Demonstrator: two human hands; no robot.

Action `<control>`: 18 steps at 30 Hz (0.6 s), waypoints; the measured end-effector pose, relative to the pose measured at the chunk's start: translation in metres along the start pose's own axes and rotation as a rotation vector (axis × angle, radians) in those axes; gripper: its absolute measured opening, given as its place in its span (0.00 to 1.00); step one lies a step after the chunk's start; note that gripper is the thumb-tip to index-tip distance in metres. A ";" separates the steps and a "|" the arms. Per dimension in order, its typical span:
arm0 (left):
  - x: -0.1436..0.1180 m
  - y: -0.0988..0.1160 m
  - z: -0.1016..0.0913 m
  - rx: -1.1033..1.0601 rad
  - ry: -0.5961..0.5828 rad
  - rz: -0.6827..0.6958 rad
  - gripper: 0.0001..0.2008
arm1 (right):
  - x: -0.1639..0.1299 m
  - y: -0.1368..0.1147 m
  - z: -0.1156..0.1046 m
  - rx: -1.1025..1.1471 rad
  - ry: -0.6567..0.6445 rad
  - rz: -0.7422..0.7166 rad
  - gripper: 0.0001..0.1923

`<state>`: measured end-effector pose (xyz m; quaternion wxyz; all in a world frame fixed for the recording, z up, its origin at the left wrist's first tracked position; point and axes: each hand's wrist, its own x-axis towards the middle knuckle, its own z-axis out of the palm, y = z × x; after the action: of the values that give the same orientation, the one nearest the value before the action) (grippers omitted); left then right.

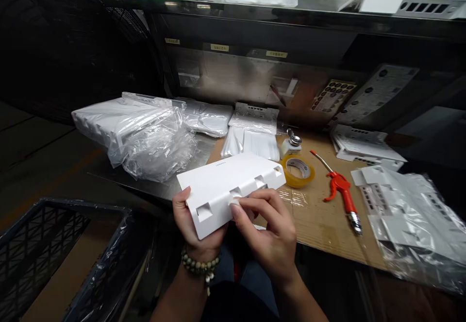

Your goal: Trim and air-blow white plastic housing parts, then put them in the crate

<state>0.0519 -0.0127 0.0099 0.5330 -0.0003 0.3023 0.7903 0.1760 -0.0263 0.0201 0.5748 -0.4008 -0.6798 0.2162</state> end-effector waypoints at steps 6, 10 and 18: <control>-0.005 -0.004 0.001 0.033 0.019 0.105 0.09 | -0.003 -0.010 0.016 -0.063 -0.014 -0.045 0.05; -0.007 -0.001 0.007 0.053 -0.014 -0.058 0.14 | -0.008 -0.012 0.018 -0.019 -0.058 -0.092 0.06; -0.010 -0.005 0.007 0.079 0.029 0.021 0.10 | -0.006 -0.015 0.016 0.035 -0.074 -0.028 0.06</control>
<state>0.0631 -0.0160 0.0166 0.5197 0.0122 0.3410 0.7832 0.1564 -0.0376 0.0237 0.5593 -0.3729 -0.7022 0.2345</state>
